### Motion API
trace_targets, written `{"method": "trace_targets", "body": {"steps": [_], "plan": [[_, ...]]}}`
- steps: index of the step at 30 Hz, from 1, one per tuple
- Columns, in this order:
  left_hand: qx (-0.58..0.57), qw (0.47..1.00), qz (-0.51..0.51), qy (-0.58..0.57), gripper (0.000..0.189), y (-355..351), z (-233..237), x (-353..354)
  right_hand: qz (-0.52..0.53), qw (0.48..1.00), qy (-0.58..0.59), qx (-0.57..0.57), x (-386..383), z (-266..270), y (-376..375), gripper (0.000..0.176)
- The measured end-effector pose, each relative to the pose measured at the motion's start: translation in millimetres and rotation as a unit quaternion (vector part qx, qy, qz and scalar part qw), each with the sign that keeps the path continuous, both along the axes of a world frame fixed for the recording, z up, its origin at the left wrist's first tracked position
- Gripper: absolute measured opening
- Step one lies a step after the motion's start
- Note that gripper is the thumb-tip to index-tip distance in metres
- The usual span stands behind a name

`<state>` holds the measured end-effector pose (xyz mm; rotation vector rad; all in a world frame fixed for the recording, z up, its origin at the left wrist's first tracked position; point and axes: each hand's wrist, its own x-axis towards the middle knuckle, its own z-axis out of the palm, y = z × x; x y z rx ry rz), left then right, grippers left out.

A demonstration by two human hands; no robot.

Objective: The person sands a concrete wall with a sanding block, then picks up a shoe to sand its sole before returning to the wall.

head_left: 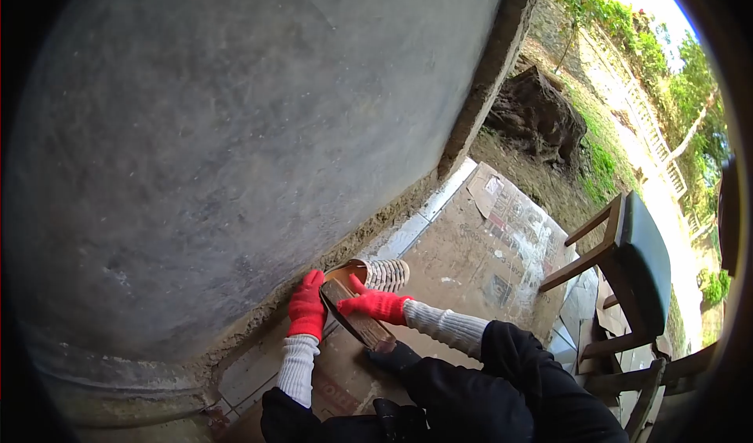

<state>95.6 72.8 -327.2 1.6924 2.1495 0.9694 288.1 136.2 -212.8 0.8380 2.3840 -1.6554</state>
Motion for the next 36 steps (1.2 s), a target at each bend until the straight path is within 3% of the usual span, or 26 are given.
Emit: {"method": "trace_targets", "body": {"steps": [1, 2, 6, 8, 10, 12, 13, 14, 17, 19, 20, 22, 24, 25, 26, 27, 28, 29, 30, 33, 35, 36], "plan": [[-0.002, 1.000, -0.022, 0.008, 0.042, 7.0, -4.8, -4.8, -0.011, 0.999, -0.041, -0.022, -0.9, 16.5, 2.5, 0.042], [-0.003, 0.999, -0.043, 0.015, 0.045, 13.2, -8.3, -7.1, -0.014, 0.999, -0.045, -0.021, 0.1, 18.4, 9.3, 0.042], [-0.092, 0.994, -0.049, 0.035, 0.048, 23.4, 10.9, -1.9, -0.080, 0.969, -0.061, -0.224, -3.8, 22.7, 28.2, 0.047], [-0.082, 0.992, -0.085, 0.047, 0.047, 26.0, -7.3, -11.7, -0.118, 0.938, -0.062, -0.319, -3.1, 25.1, 33.3, 0.050], [-0.065, 0.989, -0.117, 0.058, 0.047, 30.5, -12.7, -16.4, -0.123, 0.925, -0.098, -0.347, -4.0, 25.5, 30.0, 0.051], [-0.120, 0.982, -0.128, 0.069, 0.044, 30.7, -10.7, -16.4, -0.087, 0.932, -0.125, -0.329, -1.1, -2.9, 35.0, 0.053], [-0.076, 0.988, -0.115, 0.070, 0.033, 31.8, -16.9, -14.4, -0.039, 0.944, -0.120, -0.305, -0.2, -11.5, 36.3, 0.055], [-0.071, 0.988, -0.118, 0.069, 0.033, 33.6, -17.6, -11.8, 0.010, 0.958, -0.042, -0.283, 11.5, -43.9, 38.9, 0.053], [-0.054, 0.984, -0.081, 0.148, 0.020, 29.2, -7.6, -0.6, -0.027, 0.969, -0.104, -0.224, 14.1, -5.6, 36.5, 0.063], [-0.085, 0.988, -0.047, 0.123, 0.021, 11.3, 22.4, 20.3, 0.078, 0.953, -0.289, -0.046, 17.4, 12.4, 46.4, 0.075], [-0.122, 0.988, -0.011, 0.094, 0.022, 2.9, 33.3, 34.2, 0.096, 0.956, -0.278, 0.011, 29.4, 19.2, 47.9, 0.071], [-0.087, 0.996, 0.026, 0.022, 0.028, -23.9, 27.9, 66.1, 0.092, 0.949, -0.297, -0.045, 49.6, 54.8, 48.1, 0.084], [-0.101, 0.993, 0.032, -0.047, 0.028, -49.7, -14.2, 106.0, 0.090, 0.936, -0.330, -0.080, 69.0, 44.4, 50.5, 0.084], [-0.114, 0.968, -0.004, 0.221, 0.026, 2.3, 15.9, 144.5, 0.095, 0.923, -0.354, -0.112, 77.4, 36.8, 53.0, 0.085], [-0.116, 0.872, -0.034, 0.474, 0.033, 54.2, 47.1, 175.2, 0.087, 0.925, -0.354, -0.107, 86.8, 26.3, 54.5, 0.085], [-0.276, 0.891, -0.004, 0.362, 0.038, 61.3, 43.8, 180.1, 0.084, 0.927, -0.340, -0.135, 96.7, 12.6, 53.9, 0.084], [-0.426, 0.873, 0.025, 0.234, 0.046, 64.6, 35.6, 185.6, 0.082, 0.928, -0.325, -0.163, 102.9, 5.3, 51.3, 0.084], [-0.430, 0.857, 0.041, 0.281, 0.051, 72.3, -2.8, 188.2, 0.067, 0.933, -0.293, -0.197, 108.3, -2.5, 48.8, 0.084], [-0.431, 0.857, 0.036, 0.281, 0.051, 49.9, -12.2, 187.5, 0.063, 0.932, -0.295, -0.200, 113.6, -5.3, 46.7, 0.084], [-0.289, 0.956, 0.046, -0.003, 0.062, -45.6, 11.9, 165.3, 0.001, 0.940, -0.226, -0.257, 120.7, -2.6, 37.2, 0.083], [-0.168, 0.966, 0.051, -0.191, 0.072, -82.3, 23.3, 150.0, -0.029, 0.947, -0.193, -0.255, 126.9, 5.1, 30.0, 0.080], [-0.164, 0.966, 0.052, -0.192, 0.072, -81.4, 12.5, 146.1, -0.028, 0.948, -0.193, -0.251, 131.0, 6.2, 25.7, 0.080]]}}
